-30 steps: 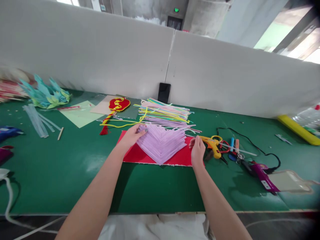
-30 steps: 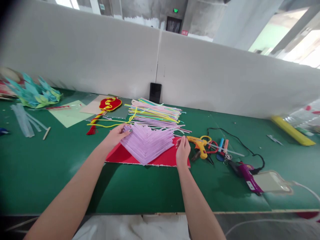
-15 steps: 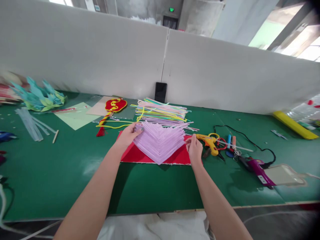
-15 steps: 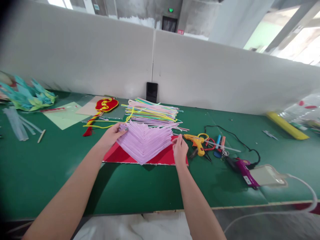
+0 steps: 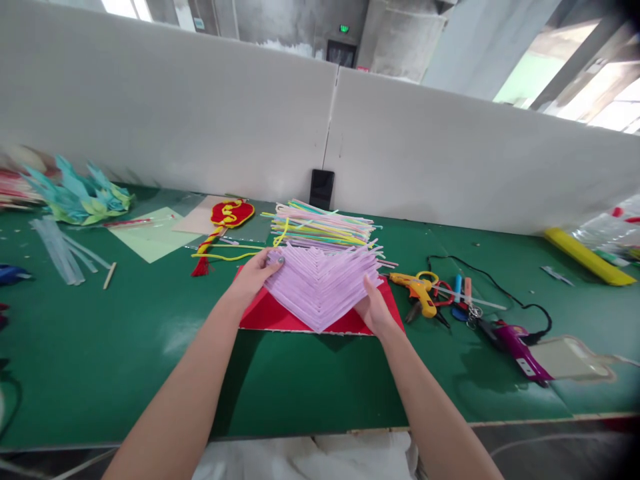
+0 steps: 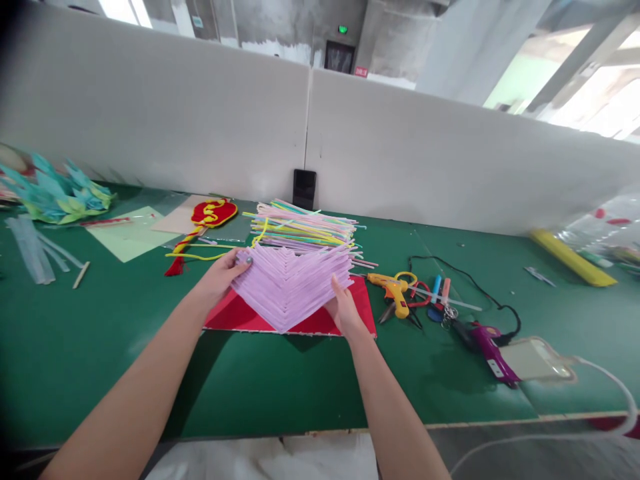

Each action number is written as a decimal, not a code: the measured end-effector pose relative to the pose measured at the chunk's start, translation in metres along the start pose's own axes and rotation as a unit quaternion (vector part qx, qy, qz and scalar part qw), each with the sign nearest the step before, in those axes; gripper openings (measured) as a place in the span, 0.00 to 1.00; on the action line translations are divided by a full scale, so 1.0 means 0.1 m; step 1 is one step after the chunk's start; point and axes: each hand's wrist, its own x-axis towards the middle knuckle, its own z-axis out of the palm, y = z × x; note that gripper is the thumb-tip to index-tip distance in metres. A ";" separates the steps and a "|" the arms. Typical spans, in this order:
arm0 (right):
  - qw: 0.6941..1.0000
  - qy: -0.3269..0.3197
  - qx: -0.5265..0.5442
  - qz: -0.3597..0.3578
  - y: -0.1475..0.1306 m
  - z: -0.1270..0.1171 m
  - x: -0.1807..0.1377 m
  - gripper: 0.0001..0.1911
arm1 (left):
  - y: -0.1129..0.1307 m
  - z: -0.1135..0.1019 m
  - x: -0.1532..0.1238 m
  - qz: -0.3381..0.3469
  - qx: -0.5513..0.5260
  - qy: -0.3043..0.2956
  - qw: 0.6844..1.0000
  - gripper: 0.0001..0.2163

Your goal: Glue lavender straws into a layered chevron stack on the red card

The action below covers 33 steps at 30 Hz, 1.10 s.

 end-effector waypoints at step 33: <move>0.989 0.018 0.147 0.013 0.04 0.22 0.14 0.09 | -0.22 0.34 -0.15 -0.131 -0.163 -0.032 0.977 0.13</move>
